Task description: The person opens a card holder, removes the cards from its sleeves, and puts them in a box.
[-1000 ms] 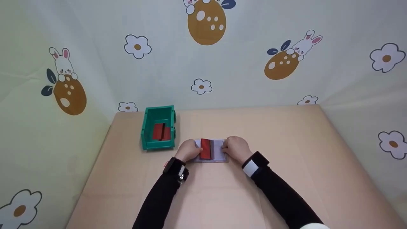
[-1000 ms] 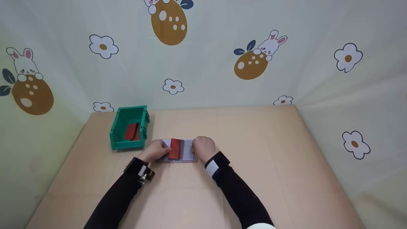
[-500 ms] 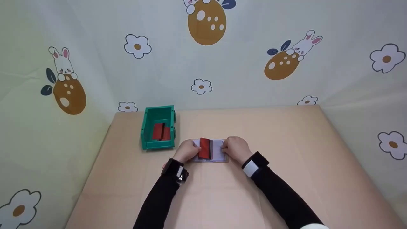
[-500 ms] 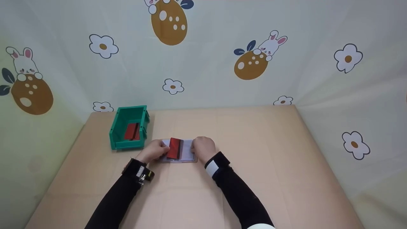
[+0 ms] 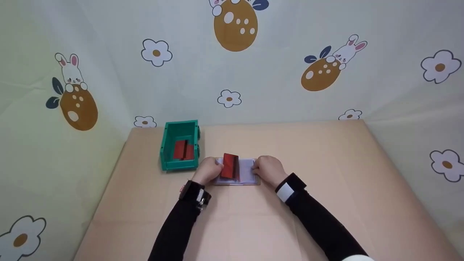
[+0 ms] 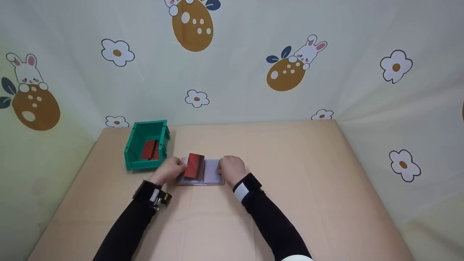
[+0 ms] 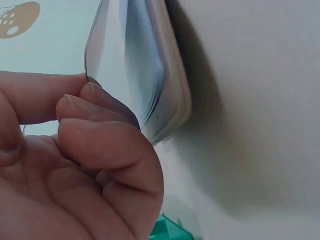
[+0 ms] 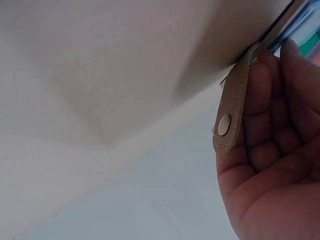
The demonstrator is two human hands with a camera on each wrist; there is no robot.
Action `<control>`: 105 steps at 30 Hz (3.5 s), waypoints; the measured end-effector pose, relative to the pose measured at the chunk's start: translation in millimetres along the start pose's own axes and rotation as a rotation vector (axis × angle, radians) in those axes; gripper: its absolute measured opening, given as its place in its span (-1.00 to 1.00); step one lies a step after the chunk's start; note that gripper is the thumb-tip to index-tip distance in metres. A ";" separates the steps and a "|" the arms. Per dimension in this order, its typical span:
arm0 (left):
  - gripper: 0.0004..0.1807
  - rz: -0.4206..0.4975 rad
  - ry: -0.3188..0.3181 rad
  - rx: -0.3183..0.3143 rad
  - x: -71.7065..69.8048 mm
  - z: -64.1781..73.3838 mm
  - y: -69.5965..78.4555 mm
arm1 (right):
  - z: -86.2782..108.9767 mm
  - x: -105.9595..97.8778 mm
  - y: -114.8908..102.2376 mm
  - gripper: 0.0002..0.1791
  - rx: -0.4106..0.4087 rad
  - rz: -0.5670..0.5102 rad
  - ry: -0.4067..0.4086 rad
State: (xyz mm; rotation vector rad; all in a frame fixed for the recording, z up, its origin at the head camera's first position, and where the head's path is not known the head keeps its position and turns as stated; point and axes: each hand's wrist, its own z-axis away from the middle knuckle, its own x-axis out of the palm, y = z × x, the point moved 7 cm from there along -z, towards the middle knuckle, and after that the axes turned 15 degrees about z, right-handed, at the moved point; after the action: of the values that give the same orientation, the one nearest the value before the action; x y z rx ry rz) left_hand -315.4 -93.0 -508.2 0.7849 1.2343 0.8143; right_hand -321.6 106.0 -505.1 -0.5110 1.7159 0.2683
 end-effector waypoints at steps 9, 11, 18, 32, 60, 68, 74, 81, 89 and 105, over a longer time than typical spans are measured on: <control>-0.68 0.114 -0.024 -0.128 -31.7 -0.7 7.4 | -1.1 1.5 1.2 -0.90 0.011 0.026 -0.012; -0.66 0.121 -0.019 -0.166 -42.9 -2.0 8.1 | -1.0 1.6 1.1 -0.90 0.009 0.027 -0.018; -0.56 0.145 0.042 -0.207 -94.2 -5.7 5.6 | -1.6 3.2 0.6 -0.91 0.010 0.017 -0.037; -0.76 0.076 0.142 -0.326 -163.1 1.2 -20.7 | -1.0 3.5 1.2 -0.90 0.010 0.015 -0.018; -0.74 -0.131 0.270 -0.179 -158.1 -4.8 -19.8 | -0.1 3.3 -0.7 -0.89 -0.002 0.004 -0.006; -0.74 -0.161 0.297 -0.183 -157.1 -3.5 -20.8 | 0.8 0.6 -0.7 -0.90 0.004 0.015 -0.009; -0.76 -0.157 0.285 -0.190 -157.5 -2.0 -22.8 | 0.3 2.2 -0.3 -0.90 0.021 0.024 -0.026; -0.80 -0.156 0.267 -0.200 -154.0 -0.6 -20.5 | 0.0 2.6 -0.4 -0.90 0.022 0.016 -0.028; -0.65 -0.207 0.238 -0.158 -138.4 2.4 -3.3 | 0.8 1.2 -1.2 -0.90 0.011 0.012 -0.024; -0.57 -0.249 0.195 0.020 -49.7 6.7 19.2 | 1.2 1.1 -0.2 -0.90 0.017 0.021 -0.011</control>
State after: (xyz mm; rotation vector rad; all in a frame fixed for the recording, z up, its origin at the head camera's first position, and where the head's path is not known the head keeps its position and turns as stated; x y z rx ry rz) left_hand -317.7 -127.0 -466.6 0.5624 1.4824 0.6865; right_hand -320.6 106.1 -506.4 -0.4782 1.7126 0.2709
